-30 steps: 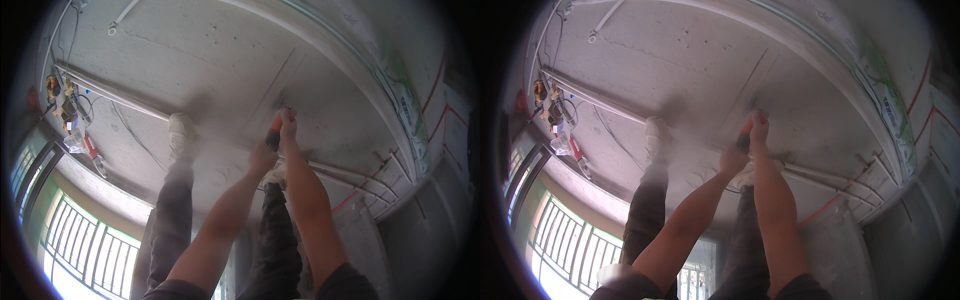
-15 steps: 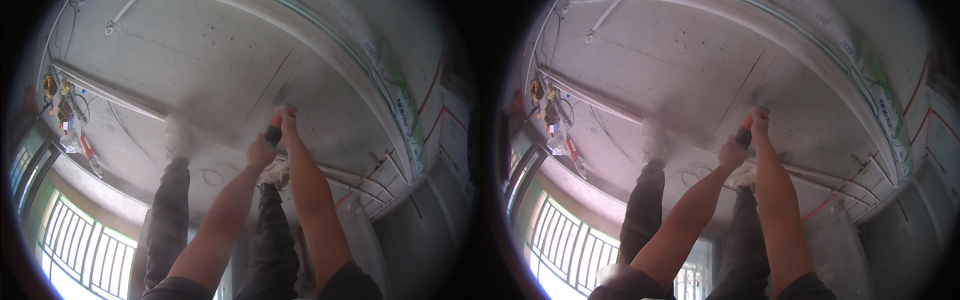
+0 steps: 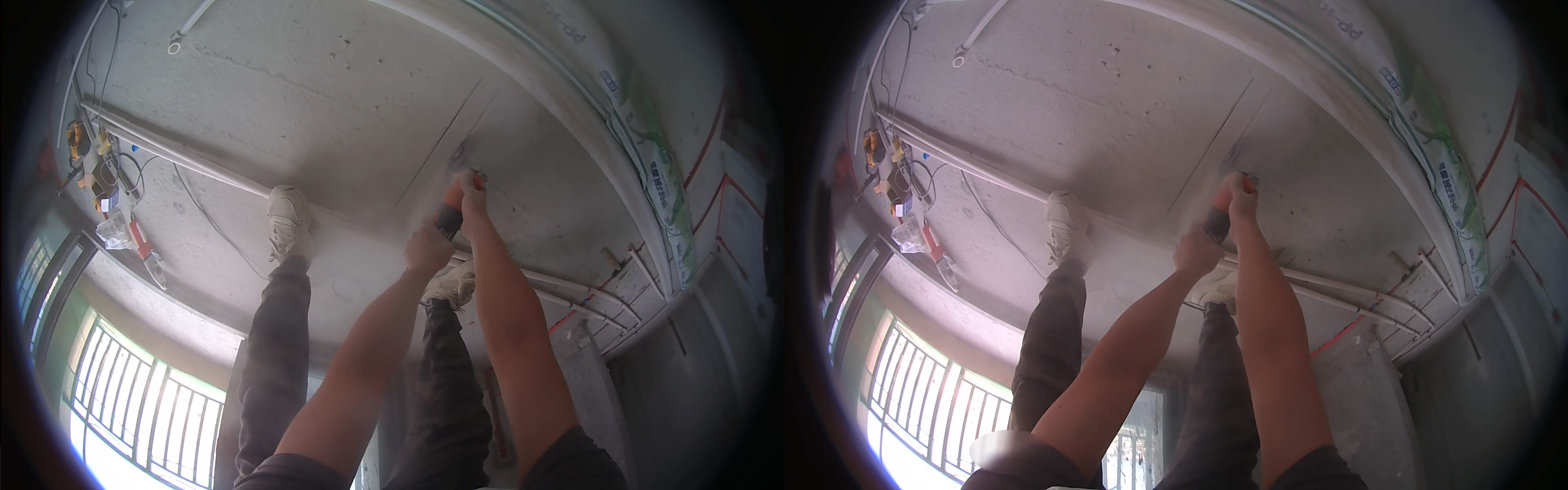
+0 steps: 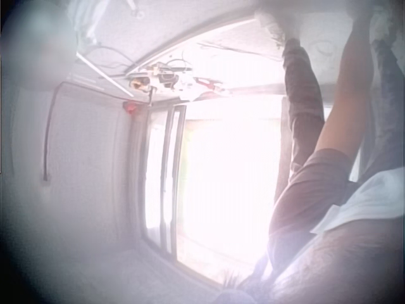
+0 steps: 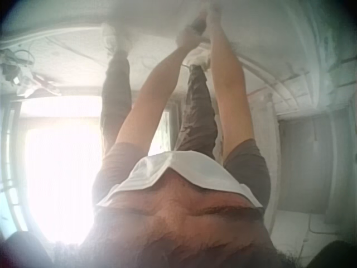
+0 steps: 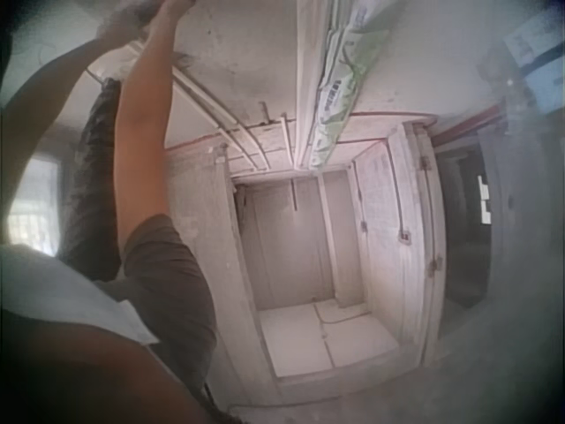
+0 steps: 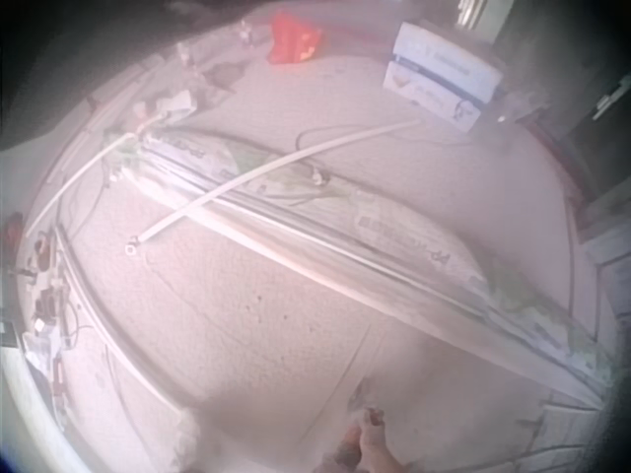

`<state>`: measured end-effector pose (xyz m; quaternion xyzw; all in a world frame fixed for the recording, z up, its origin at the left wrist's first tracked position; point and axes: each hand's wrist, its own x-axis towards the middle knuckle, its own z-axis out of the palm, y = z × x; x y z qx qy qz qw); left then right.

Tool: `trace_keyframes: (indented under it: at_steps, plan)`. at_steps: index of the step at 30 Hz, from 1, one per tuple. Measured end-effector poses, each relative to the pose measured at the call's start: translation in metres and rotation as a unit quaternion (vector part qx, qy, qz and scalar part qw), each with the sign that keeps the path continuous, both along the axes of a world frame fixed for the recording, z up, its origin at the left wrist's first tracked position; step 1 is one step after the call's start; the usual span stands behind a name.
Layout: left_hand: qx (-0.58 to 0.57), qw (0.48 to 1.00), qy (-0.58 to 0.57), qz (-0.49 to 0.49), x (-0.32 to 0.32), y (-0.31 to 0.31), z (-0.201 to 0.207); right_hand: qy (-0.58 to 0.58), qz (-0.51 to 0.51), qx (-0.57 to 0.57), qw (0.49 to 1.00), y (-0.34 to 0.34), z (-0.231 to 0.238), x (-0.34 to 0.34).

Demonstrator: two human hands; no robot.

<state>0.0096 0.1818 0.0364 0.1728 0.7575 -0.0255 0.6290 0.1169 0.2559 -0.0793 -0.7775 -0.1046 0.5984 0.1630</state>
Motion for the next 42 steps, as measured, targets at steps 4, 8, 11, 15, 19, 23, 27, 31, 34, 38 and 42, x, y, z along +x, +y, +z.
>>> trace_keyframes:
  at_steps: [4, 8, 11, 15, 19, 23, 27, 31, 34, 38, 42]
  plan:
    - [-0.010, 1.000, -0.021, -0.004, -0.001, 0.001, -0.003, 0.054, 0.018, 0.009, 0.998, 0.001, -0.004, 0.008]
    - [0.028, 0.999, -0.033, 0.012, 0.008, -0.016, -0.023, 0.049, 0.055, -0.028, 0.997, 0.000, -0.010, 0.015]
    - [0.016, 0.999, -0.044, 0.011, 0.006, -0.008, -0.017, 0.032, 0.037, -0.019, 0.999, 0.001, -0.010, 0.012]
    - [0.022, 0.998, -0.054, 0.015, 0.010, -0.009, -0.023, 0.047, 0.060, -0.015, 0.997, 0.001, -0.016, 0.018]
    - [0.045, 0.997, -0.046, 0.044, 0.014, -0.018, -0.031, -0.011, 0.033, -0.054, 0.998, 0.001, -0.013, 0.010]
    - [0.030, 0.998, -0.027, 0.040, 0.013, -0.017, -0.031, 0.003, 0.055, -0.056, 0.997, 0.004, -0.008, 0.008]
    - [-0.013, 0.999, -0.038, -0.005, -0.007, 0.006, -0.001, -0.014, 0.040, -0.028, 0.999, 0.001, -0.008, 0.002]
    - [0.001, 0.999, -0.020, -0.033, 0.007, -0.027, -0.023, 0.094, 0.035, 0.013, 0.995, -0.023, -0.040, 0.022]
    - [0.031, 0.996, -0.029, -0.084, 0.008, -0.037, -0.026, 0.083, 0.010, 0.003, 0.996, -0.032, -0.045, 0.019]
    - [0.002, 0.999, -0.039, -0.034, 0.009, -0.062, -0.021, 0.090, -0.037, -0.001, 0.995, -0.067, -0.043, 0.015]
    - [0.018, 1.000, -0.012, -0.003, -0.005, -0.074, 0.001, 0.038, 0.031, 0.111, 0.993, -0.084, -0.007, -0.009]
